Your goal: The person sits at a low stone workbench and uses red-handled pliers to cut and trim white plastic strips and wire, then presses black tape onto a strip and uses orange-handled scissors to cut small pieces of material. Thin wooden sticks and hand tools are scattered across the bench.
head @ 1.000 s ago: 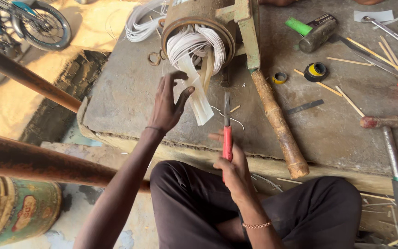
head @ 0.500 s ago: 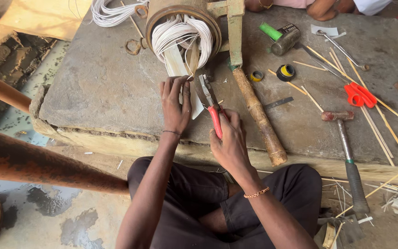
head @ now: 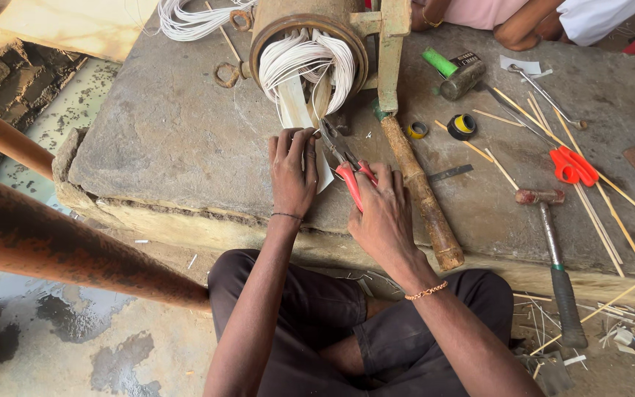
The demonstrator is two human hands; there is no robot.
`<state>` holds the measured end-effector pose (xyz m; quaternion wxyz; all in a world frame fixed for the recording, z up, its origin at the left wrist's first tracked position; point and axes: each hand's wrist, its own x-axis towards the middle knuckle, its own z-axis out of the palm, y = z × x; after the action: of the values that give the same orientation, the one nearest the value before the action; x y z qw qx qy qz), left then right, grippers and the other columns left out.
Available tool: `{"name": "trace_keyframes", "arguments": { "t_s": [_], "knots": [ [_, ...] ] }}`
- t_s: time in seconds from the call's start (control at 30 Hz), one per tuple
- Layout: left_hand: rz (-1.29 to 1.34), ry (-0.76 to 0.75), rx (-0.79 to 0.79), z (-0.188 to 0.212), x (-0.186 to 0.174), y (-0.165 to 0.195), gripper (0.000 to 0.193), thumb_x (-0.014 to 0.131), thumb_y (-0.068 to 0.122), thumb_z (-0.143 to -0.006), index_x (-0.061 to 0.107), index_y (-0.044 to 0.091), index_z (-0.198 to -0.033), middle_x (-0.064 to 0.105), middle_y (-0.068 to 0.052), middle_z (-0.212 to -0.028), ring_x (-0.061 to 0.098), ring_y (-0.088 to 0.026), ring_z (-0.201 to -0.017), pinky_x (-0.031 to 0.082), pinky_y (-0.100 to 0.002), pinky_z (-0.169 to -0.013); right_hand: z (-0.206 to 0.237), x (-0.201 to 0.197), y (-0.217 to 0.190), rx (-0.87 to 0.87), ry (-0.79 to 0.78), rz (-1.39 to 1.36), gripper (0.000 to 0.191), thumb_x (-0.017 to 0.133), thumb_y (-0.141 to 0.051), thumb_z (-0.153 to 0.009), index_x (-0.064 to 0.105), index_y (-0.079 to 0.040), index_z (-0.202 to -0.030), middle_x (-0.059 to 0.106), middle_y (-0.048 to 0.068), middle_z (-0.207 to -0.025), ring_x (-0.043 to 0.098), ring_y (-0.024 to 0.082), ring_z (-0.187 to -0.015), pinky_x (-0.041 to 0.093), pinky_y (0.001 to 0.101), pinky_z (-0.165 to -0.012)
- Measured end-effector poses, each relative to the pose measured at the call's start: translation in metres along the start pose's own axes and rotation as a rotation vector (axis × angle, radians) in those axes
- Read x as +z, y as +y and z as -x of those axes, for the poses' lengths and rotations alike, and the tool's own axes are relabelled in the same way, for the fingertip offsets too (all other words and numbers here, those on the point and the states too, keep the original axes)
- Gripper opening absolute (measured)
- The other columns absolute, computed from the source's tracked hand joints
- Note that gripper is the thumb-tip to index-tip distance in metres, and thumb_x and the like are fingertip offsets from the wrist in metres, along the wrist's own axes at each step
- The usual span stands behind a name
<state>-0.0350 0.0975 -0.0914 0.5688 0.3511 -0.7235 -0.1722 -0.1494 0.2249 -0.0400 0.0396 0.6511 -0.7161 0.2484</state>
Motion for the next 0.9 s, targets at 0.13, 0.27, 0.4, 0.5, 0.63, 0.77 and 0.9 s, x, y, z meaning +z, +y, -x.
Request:
{"name": "trace_keyframes", "arguments": {
  "t_s": [0.13,0.27,0.4,0.5,0.63,0.77,0.9],
  "knots": [
    [-0.015,-0.001,0.004,0.0,0.0,0.001,0.016,0.059,0.007,-0.103,0.068,0.005,-0.115,0.062,-0.012,-0.111,0.054,-0.033,-0.104,0.046,-0.043,-0.093,0.0,-0.003,0.004,-0.013,-0.028,-0.013,0.059,0.07,-0.003,-0.077,0.059,-0.003,-0.136,0.054,0.018,-0.127,0.052,0.037,-0.114,0.045,0.0505,-0.096],
    [-0.025,0.005,0.027,0.0,0.002,0.002,0.017,0.06,0.005,-0.101,0.068,0.004,-0.116,0.063,-0.013,-0.112,0.055,-0.033,-0.103,0.046,-0.043,-0.093,0.005,-0.005,0.01,0.004,-0.038,-0.039,0.06,0.071,-0.005,-0.076,0.06,-0.005,-0.136,0.054,0.016,-0.129,0.051,0.037,-0.121,0.043,0.0525,-0.096],
    [-0.036,-0.005,0.005,0.002,0.001,0.001,0.017,0.061,0.004,-0.1,0.069,0.005,-0.115,0.063,-0.013,-0.11,0.055,-0.033,-0.102,0.046,-0.043,-0.092,0.011,-0.003,0.019,0.028,-0.082,-0.017,0.059,0.071,-0.006,-0.076,0.06,-0.006,-0.135,0.053,0.015,-0.138,0.049,0.037,-0.125,0.039,0.0556,-0.102],
    [-0.046,0.003,0.009,0.004,-0.002,0.001,0.02,0.061,0.004,-0.098,0.069,0.005,-0.116,0.063,-0.012,-0.11,0.055,-0.033,-0.102,0.046,-0.043,-0.092,0.011,0.001,0.026,0.002,-0.105,0.044,0.062,0.071,-0.005,-0.074,0.059,-0.005,-0.135,0.048,0.017,-0.147,0.045,0.037,-0.133,0.036,0.0593,-0.105],
    [-0.049,-0.001,0.009,0.003,-0.003,0.001,0.018,0.063,0.005,-0.099,0.069,0.006,-0.116,0.063,-0.01,-0.11,0.056,-0.031,-0.103,0.046,-0.043,-0.093,0.007,0.001,0.033,-0.014,-0.126,0.032,0.067,0.07,-0.004,-0.074,0.056,-0.007,-0.139,0.031,0.024,-0.162,0.035,0.038,-0.146,0.029,0.0646,-0.109],
    [-0.065,0.003,0.019,0.003,-0.002,0.0,0.018,0.063,0.006,-0.099,0.069,0.007,-0.116,0.063,-0.01,-0.111,0.056,-0.031,-0.104,0.046,-0.043,-0.093,0.001,-0.002,0.034,0.014,-0.197,-0.062,0.075,0.066,-0.002,-0.076,0.052,-0.018,-0.148,0.024,0.026,-0.164,0.03,0.041,-0.147,0.028,0.066,-0.109],
    [-0.063,-0.009,-0.002,0.004,-0.001,-0.002,0.019,0.062,0.005,-0.099,0.068,0.007,-0.117,0.062,-0.01,-0.111,0.056,-0.031,-0.104,0.046,-0.043,-0.093,-0.002,-0.004,0.031,0.043,-0.242,-0.097,0.074,0.065,-0.003,-0.078,0.051,-0.023,-0.148,0.022,0.024,-0.165,0.032,0.039,-0.148,0.03,0.0656,-0.108]
  ]
}}
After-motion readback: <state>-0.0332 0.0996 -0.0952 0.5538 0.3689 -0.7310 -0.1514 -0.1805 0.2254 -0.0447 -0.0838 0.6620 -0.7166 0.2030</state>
